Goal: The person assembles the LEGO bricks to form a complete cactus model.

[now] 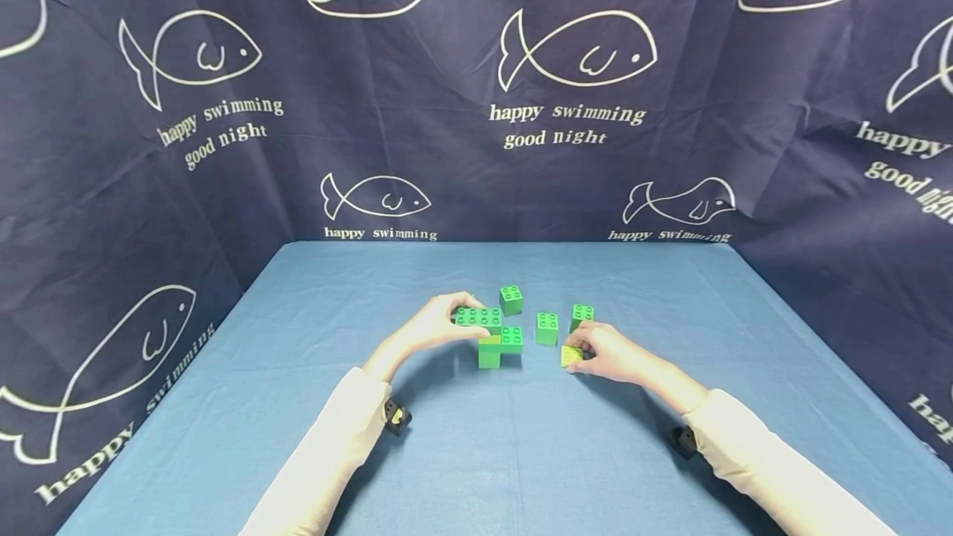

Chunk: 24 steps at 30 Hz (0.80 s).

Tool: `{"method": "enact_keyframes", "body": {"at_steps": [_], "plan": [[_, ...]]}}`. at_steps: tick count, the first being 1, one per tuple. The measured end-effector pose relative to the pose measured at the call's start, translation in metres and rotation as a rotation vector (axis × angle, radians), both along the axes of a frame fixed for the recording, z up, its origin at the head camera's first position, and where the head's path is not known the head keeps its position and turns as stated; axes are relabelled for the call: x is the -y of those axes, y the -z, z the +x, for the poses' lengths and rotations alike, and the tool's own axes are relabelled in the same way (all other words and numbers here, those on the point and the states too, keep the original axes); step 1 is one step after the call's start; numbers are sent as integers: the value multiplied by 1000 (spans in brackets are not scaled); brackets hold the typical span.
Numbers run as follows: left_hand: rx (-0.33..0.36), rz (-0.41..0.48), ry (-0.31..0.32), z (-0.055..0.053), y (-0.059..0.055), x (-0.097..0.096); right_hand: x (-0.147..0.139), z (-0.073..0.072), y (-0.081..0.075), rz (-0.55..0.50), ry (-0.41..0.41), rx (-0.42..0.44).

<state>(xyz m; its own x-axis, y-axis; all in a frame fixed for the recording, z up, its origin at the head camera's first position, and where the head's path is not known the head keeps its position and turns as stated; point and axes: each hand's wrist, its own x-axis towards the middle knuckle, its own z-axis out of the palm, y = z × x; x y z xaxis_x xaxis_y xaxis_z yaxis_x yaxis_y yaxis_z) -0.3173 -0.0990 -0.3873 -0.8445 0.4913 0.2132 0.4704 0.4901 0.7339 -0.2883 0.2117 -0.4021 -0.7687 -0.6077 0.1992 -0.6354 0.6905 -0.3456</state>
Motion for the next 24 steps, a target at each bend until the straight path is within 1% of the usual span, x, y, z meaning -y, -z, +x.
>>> {"method": "enact_keyframes", "body": {"at_steps": [7, 10, 14, 20, 24], "plan": [[5, 5, 1, 0, 0, 0, -2, -1, -3, -1, 16, 45], [-4, 3, 9, -1, -1, 0, -3, -2, -4, -3, 25, 48], [-8, 1, 17, -3, -2, -1, -3, -3, -5, 0, 24, 29], [7, -3, 16, -3, -2, -1, -1, -6, -7, 4, 6, -18], [21, 3, 14, -1, -2, 0, 2, -8, -10, -34, -18, -41]]}}
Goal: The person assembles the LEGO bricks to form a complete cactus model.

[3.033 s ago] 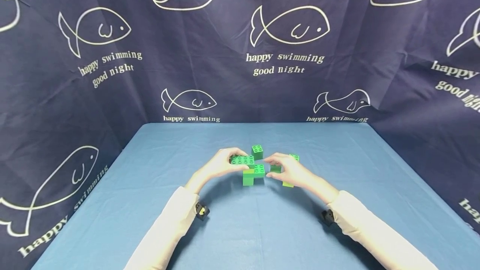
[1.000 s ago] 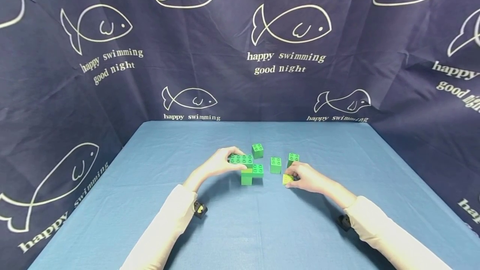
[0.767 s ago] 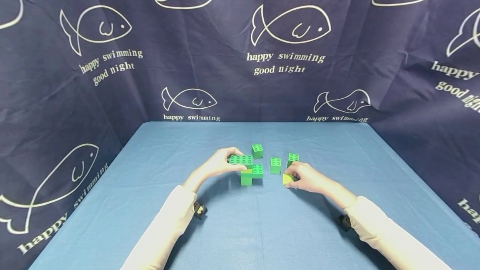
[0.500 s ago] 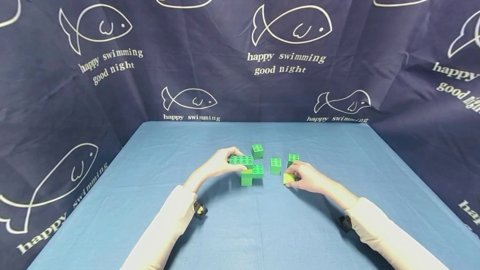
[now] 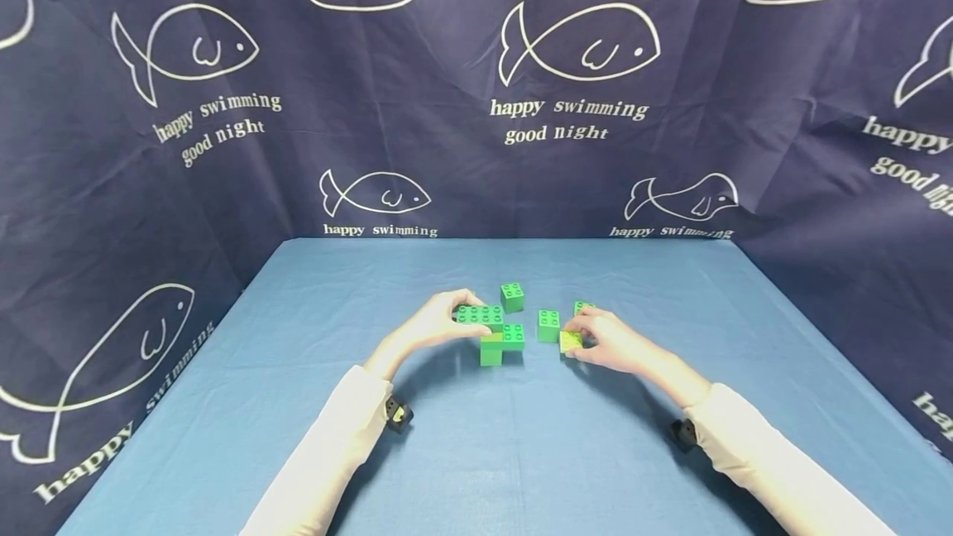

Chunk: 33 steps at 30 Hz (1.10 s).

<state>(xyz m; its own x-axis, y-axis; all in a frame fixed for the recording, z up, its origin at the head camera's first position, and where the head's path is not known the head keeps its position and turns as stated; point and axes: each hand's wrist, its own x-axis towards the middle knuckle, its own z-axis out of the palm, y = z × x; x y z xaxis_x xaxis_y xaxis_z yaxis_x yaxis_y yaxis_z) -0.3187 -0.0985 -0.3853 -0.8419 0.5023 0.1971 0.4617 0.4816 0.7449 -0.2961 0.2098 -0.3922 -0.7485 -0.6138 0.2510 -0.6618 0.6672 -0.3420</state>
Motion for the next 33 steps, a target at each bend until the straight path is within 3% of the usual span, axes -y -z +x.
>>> {"method": "enact_keyframes", "body": {"at_steps": [7, 18, 33], "plan": [[4, -6, -1, 1, -4, 0, 7, 1, -12, -30, 2, -8], [-11, -15, -6, 2, -1, 0, 18, 4, -15, -93, -57, -111], [-9, -10, -3, 2, -1, -2, 38, 2, -20, -126, -89, -114]]}}
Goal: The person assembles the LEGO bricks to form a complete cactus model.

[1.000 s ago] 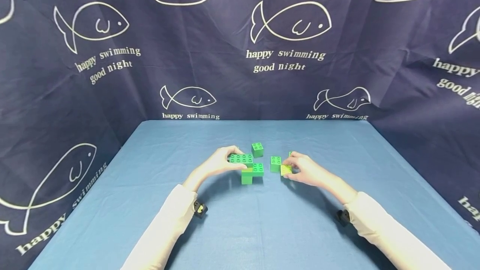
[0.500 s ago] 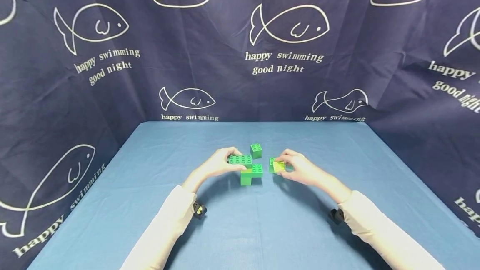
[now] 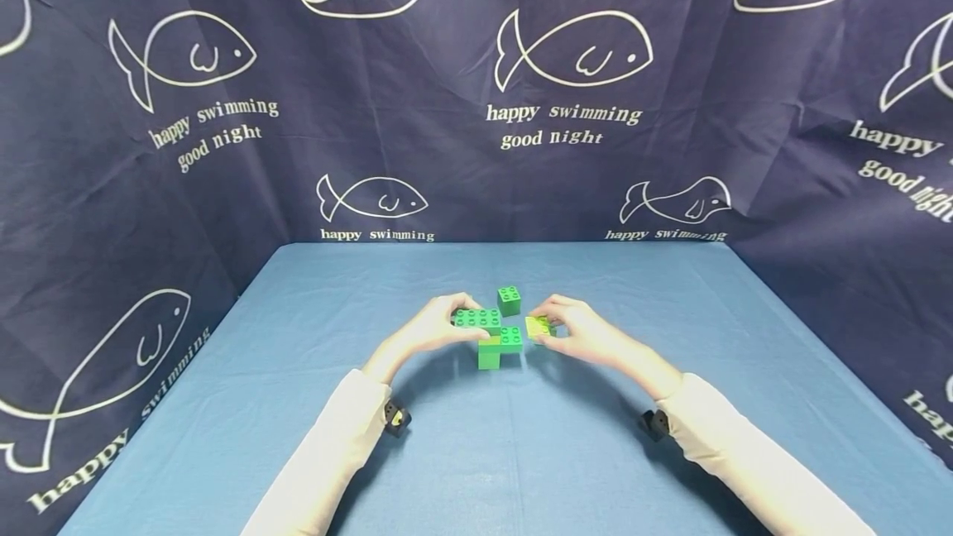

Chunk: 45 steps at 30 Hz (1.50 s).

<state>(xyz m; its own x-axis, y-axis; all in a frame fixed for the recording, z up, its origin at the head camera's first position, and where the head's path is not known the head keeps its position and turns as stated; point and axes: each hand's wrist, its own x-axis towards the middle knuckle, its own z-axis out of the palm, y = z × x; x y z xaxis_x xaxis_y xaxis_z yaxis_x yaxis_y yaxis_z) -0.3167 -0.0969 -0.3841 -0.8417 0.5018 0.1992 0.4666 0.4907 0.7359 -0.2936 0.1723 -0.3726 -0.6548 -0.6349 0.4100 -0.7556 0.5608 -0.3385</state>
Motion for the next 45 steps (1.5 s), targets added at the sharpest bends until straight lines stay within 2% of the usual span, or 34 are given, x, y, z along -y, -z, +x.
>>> {"method": "enact_keyframes", "body": {"at_steps": [10, 19, 35, 45], "plan": [[-10, 12, 15, -1, 2, -1, 9, 1, -3, 17, -26, 8], [-9, 7, 9, 1, 6, 0, 14, 2, 3, 26, -58, 51], [-3, -8, 19, 0, 5, 0, 19, 2, 2, 34, -42, 88], [-37, -4, 35, -1, 3, 2, 20, 0, -3, 33, -33, 135]]}}
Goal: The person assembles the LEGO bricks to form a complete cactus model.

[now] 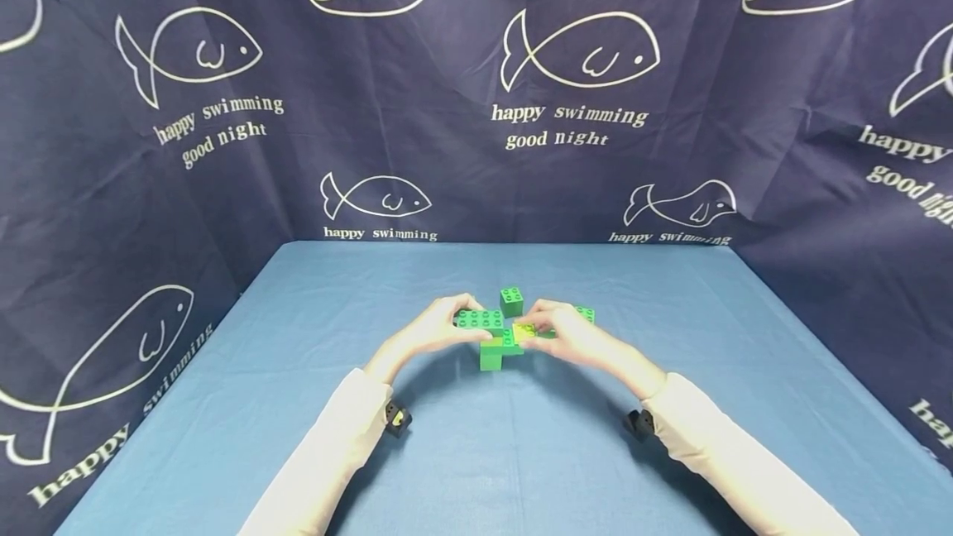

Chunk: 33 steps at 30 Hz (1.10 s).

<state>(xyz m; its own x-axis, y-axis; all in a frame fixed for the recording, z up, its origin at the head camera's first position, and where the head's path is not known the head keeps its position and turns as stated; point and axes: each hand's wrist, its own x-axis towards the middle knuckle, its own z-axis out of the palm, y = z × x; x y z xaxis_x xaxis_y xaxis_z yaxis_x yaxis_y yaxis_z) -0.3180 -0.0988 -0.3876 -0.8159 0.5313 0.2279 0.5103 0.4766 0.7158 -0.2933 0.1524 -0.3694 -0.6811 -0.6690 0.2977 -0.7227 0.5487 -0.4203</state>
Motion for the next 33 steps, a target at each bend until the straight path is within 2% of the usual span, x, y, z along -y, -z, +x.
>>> {"method": "enact_keyframes", "body": {"at_steps": [6, 14, 22, 33], "plan": [[-16, -12, 7, 0, -2, -1, 0, 1, -4, -10, 9, 9], [-15, -7, 14, -2, -4, -1, 2, 0, -1, 0, 5, -81], [-10, -15, 10, 0, -5, 0, 2, -1, 2, -44, 14, 2], [-4, 9, 4, 2, -1, 0, -1, -3, 3, -48, 5, 26]]}}
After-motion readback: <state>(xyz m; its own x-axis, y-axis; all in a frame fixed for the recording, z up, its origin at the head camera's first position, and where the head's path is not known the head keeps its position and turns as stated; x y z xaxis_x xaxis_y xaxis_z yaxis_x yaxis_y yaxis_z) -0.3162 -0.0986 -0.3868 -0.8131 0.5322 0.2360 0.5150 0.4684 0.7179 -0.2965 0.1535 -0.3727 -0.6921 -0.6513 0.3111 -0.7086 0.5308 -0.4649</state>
